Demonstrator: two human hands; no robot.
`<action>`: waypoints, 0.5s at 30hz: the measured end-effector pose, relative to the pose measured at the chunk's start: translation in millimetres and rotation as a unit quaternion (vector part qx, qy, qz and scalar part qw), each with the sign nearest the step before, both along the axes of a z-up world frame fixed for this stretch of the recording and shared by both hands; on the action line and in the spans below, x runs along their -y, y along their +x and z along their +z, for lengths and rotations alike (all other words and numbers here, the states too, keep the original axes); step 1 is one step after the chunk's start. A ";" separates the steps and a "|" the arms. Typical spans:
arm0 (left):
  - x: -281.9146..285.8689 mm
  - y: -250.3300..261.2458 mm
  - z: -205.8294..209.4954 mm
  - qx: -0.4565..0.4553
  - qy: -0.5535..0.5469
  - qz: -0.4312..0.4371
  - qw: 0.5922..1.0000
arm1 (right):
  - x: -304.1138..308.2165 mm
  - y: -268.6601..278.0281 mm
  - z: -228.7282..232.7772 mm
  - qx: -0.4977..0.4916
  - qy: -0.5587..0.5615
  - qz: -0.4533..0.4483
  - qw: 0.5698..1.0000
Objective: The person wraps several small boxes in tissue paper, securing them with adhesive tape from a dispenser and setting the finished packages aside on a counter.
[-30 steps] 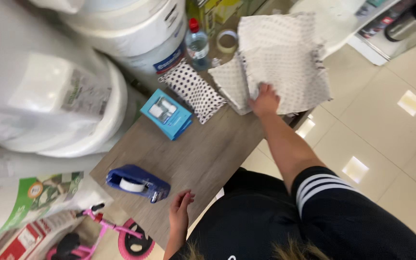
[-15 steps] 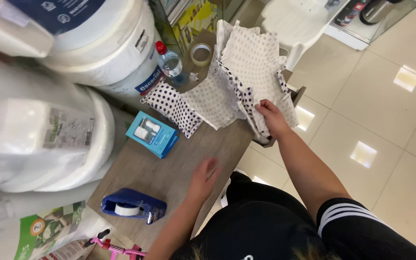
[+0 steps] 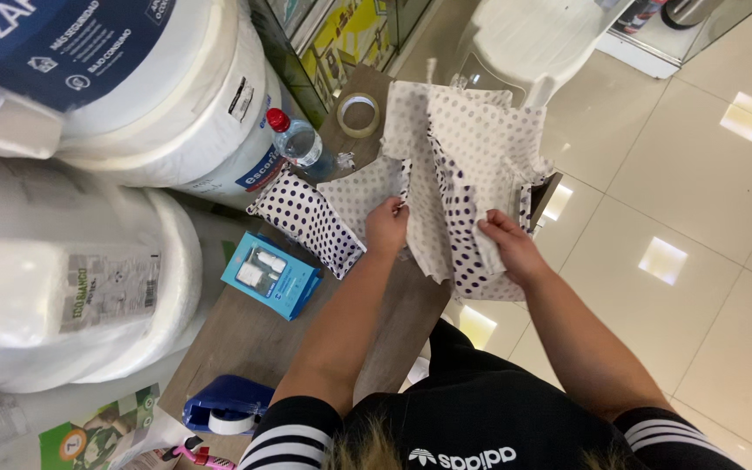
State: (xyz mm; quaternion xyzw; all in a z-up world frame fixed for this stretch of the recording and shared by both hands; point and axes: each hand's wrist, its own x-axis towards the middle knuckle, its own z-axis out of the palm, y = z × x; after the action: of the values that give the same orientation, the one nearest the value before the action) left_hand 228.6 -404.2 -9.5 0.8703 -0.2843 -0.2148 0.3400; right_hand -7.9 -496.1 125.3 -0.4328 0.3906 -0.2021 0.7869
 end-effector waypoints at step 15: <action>-95.8 -17.7 49.6 -0.299 -0.117 0.150 0.935 | 122.1 3.9 116.7 0.044 -0.337 -0.338 0.878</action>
State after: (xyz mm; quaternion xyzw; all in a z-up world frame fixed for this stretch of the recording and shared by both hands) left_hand 210.9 -308.4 40.1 0.7524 -0.0589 -0.3771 0.5368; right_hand -3.9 -618.2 242.0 -0.5037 0.3866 -0.5941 0.4938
